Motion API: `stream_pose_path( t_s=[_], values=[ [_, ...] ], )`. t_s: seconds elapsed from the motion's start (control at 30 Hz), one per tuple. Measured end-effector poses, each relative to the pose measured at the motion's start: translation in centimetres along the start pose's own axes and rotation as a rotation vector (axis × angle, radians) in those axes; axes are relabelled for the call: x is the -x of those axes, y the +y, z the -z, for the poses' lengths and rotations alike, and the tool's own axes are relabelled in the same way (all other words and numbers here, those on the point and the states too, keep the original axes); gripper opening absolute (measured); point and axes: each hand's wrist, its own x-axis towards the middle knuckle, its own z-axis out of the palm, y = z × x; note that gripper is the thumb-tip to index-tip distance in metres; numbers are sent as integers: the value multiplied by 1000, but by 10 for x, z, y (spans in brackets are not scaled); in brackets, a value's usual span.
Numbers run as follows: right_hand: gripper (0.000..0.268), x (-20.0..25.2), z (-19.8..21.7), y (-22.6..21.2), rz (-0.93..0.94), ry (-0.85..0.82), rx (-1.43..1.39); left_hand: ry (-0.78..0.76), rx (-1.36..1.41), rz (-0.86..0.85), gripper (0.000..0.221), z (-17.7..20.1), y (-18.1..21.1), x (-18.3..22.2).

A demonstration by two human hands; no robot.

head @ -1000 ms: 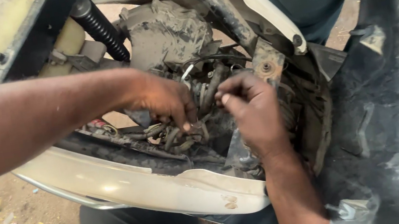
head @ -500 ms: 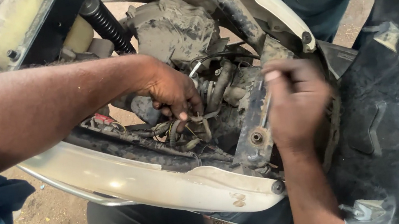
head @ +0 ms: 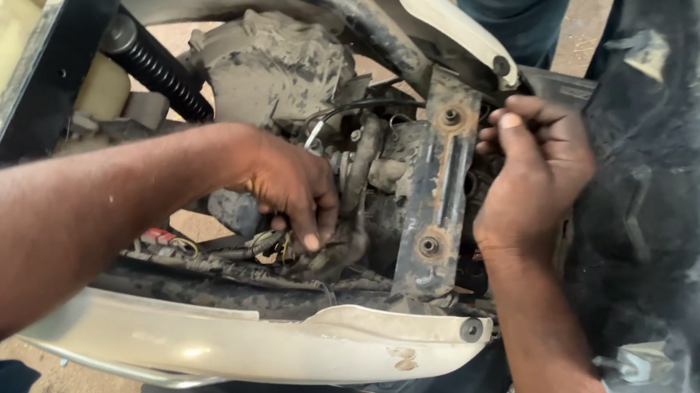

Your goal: Repairing and adjusting the carburetor and engine bay area of a motorized scooter using hand tools.

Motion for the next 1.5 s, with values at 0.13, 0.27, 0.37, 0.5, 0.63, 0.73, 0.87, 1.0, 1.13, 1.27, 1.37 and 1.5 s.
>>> stream_pose_path(
  t_s=[0.13, 0.27, 0.37, 0.5, 0.63, 0.73, 0.87, 1.0, 1.13, 1.27, 1.37, 1.5],
  values=[
    [12, -1, 0, 10, -61, -6, -25, 180, -125, -159, 35, 11, 2, -7],
    [12, 5, -3, 12, -10, -38, -8, 370, -419, -277, 48, 6, 14, -3],
    [11, 20, -15, -12, 13, -114, 14, 386, -619, -394, 49, 6, 12, -13],
    [11, 55, -45, -81, -4, -382, 247, 663, -563, -362, 37, 30, 22, 44],
    [21, 97, -61, -116, -70, -536, 512, 1498, -323, -393, 26, 37, 19, 123],
    [20, 147, -75, -149, 19, -648, 454, 1786, -27, -640, 23, 43, 13, 159],
    [20, 171, -69, -181, 205, -772, 498, 1452, 632, -921, 24, 5, 31, 210],
    [23, 176, -62, -199, 167, -747, 459, 1259, 850, -1128, 32, -25, 32, 230],
    [41, 169, -72, -256, -219, -510, -206, 1212, 1015, -1239, 29, -56, 56, 242],
    [47, 168, -110, -297, -189, -347, -198, 1184, 1246, -1339, 21, -68, 66, 234],
    [52, 155, -135, -314, -290, -287, -307, 879, 1553, -1421, 18, -95, 81, 251],
    [58, 152, -172, -327, -331, -266, -393, 576, 1780, -1800, 44, -121, 93, 265]
  ],
)
